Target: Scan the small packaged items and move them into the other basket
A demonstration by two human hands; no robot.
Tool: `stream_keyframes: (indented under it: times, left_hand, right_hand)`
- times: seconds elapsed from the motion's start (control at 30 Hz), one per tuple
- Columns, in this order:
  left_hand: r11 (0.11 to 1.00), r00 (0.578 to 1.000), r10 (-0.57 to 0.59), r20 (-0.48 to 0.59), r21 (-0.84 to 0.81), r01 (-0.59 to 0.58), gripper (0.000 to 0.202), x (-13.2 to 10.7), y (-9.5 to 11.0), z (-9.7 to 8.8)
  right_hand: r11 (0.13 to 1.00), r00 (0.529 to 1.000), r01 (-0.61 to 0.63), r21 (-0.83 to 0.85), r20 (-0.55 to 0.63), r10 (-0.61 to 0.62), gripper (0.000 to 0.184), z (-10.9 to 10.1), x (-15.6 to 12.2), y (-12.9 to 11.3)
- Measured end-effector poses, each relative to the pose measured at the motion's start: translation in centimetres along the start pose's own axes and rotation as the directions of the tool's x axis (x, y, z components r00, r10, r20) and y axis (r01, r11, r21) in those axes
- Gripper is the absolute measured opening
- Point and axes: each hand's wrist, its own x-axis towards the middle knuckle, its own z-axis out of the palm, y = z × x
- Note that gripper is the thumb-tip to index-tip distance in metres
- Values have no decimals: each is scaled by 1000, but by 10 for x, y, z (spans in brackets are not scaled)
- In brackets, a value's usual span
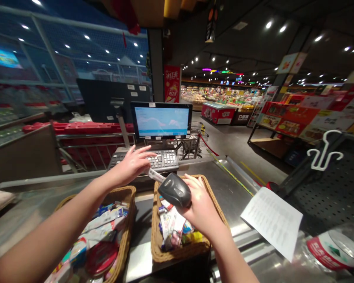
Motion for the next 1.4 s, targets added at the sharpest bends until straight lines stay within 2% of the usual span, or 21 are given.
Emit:
stream_keyframes:
  times: [0.23,0.53,0.93,1.2,1.4]
  left_hand:
    - [999,999,-28,-45,19,29,26,-21,-13,-15]
    - [994,998,-39,-59,100,45,23,-47,-22,-37]
    - [987,993,-117,-34,105,120,22,-90,-40,-54]
    - [981,983,-181,-26,64,182,24,-129,-56,-53]
    - [962,963,-271,10,22,271,27,-165,-65,-47]
  right_hand:
    - [999,1000,24,38,15,-25,46,12,12,-20]
    - [999,998,2,37,56,-4,36,42,26,-36]
    - [997,994,-13,77,108,5,53,63,40,-73]
    - [995,991,61,83,115,-70,53,84,45,-85]
    - [993,985,72,97,150,-86,37,96,50,-95]
